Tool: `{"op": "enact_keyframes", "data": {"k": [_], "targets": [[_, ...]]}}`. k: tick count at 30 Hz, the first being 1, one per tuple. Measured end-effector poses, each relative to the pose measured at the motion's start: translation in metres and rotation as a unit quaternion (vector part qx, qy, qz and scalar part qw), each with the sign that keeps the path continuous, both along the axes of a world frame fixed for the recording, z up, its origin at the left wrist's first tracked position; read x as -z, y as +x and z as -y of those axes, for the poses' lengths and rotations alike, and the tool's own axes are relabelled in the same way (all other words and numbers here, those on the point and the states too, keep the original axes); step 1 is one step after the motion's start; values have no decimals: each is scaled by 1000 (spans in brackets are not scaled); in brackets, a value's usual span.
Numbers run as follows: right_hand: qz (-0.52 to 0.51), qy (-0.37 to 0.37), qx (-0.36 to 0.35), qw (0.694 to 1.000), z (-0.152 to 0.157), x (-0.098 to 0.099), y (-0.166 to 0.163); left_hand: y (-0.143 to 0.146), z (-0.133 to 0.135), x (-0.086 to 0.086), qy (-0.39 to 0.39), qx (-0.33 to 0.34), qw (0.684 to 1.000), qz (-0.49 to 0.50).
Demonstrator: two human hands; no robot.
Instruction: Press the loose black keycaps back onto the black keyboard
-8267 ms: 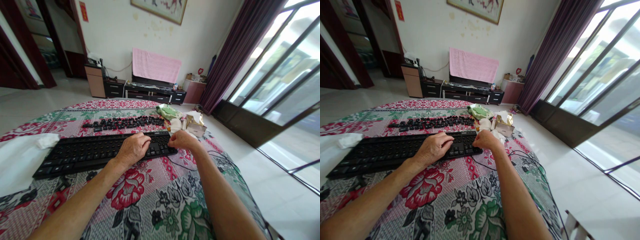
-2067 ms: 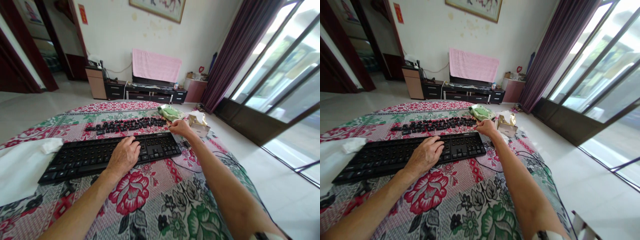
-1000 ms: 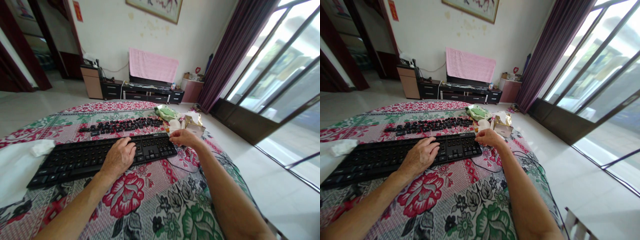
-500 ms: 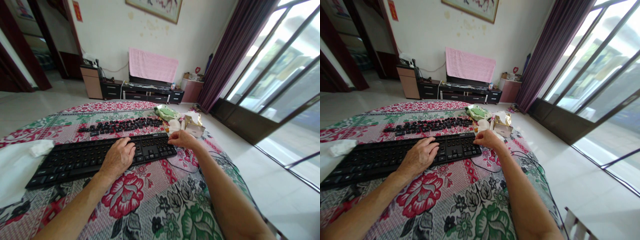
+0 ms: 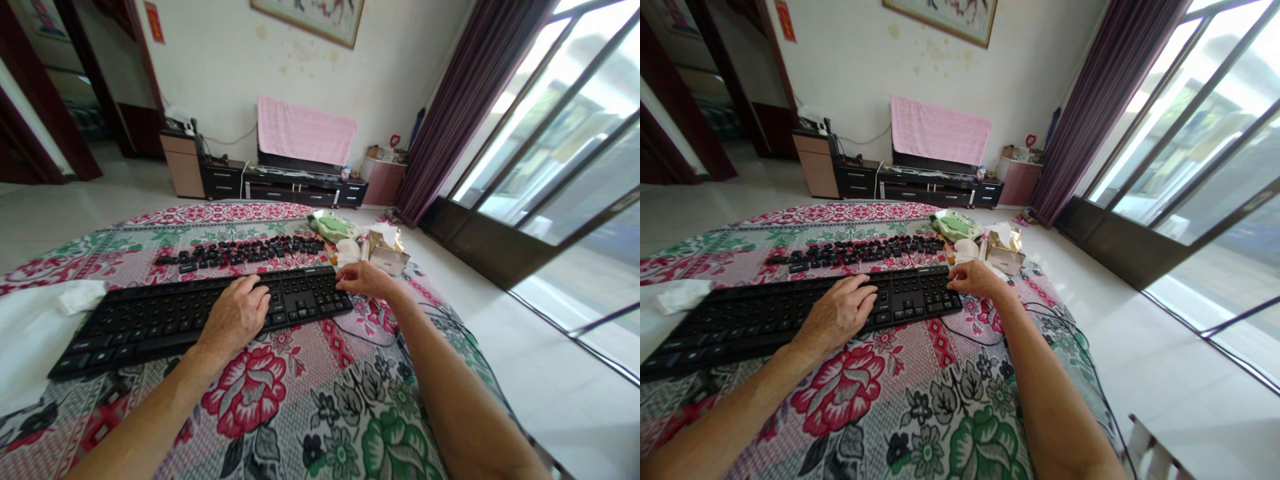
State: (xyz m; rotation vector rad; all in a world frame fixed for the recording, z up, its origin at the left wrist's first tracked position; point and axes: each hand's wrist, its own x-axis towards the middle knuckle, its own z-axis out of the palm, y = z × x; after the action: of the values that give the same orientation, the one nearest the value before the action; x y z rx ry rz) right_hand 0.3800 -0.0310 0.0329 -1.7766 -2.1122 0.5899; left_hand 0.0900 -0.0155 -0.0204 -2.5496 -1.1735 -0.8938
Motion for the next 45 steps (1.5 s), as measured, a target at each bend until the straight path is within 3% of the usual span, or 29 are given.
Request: {"op": "enact_keyframes", "data": {"k": [9,28,35,45], "targets": [[-51,-82,-32,995,0,3,12,0,0,2,-3,-9,1000,-9],[-9,-24,-48,999,0,-3,11,0,0,-1,-12,-8,1000,-10],[22,-11,-93,995,1,-8,-5,-1,-1,1,-4,-8,1000,-11],[54,-6,-92,994,2,-9,-12,0,0,1,-8,-10,1000,-20]]}}
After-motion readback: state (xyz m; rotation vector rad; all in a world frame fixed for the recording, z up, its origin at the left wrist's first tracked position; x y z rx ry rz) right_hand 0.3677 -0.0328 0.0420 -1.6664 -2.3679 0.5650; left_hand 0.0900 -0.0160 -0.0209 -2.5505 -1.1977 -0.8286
